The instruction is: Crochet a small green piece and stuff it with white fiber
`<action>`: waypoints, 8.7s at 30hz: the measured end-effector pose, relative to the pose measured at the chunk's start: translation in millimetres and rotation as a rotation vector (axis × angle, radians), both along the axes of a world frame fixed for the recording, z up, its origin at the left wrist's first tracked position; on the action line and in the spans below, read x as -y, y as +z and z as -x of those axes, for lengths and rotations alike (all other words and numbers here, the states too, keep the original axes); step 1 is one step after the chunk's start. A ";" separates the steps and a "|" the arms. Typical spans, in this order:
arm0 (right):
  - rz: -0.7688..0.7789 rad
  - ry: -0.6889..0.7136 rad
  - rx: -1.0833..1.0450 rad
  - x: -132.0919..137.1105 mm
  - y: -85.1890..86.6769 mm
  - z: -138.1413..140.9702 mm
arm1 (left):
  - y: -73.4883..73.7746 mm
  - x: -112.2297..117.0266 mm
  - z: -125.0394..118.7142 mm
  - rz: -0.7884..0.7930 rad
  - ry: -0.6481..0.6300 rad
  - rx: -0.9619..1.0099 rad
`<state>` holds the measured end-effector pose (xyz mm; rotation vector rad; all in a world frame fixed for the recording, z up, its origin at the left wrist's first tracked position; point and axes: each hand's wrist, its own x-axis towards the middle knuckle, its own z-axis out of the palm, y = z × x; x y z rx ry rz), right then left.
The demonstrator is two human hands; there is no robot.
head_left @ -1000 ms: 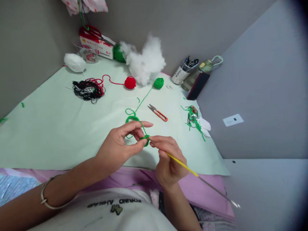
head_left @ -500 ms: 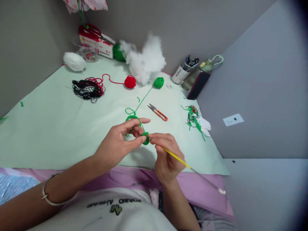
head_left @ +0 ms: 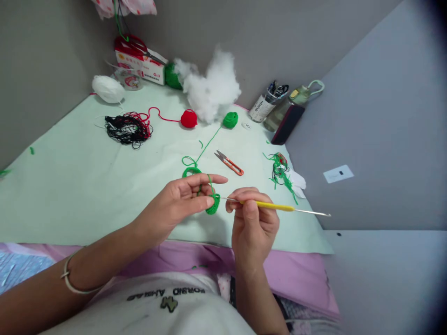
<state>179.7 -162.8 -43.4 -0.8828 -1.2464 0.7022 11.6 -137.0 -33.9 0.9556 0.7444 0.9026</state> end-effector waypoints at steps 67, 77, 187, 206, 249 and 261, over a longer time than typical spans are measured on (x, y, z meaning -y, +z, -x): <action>-0.046 0.031 -0.056 0.3 -4.7 0.6 | 0.6 2.3 -1.3 -0.043 0.000 -0.021; -0.010 0.078 -0.066 0.9 -3.7 -1.6 | 0.4 2.4 2.3 -0.042 0.002 -0.041; 0.298 0.129 -0.334 -10.3 -10.7 -10.5 | -0.8 -2.3 -8.7 0.235 -0.066 0.279; 0.175 0.056 -0.146 -1.0 -11.4 -0.9 | -8.0 4.3 -8.6 -0.061 -0.084 0.000; -0.207 0.006 0.400 5.0 -6.1 -11.8 | -1.8 6.0 -10.4 -0.399 0.174 -0.369; -0.137 -0.139 0.262 5.5 -16.9 -5.7 | -4.3 -3.1 -5.7 0.220 -0.015 0.151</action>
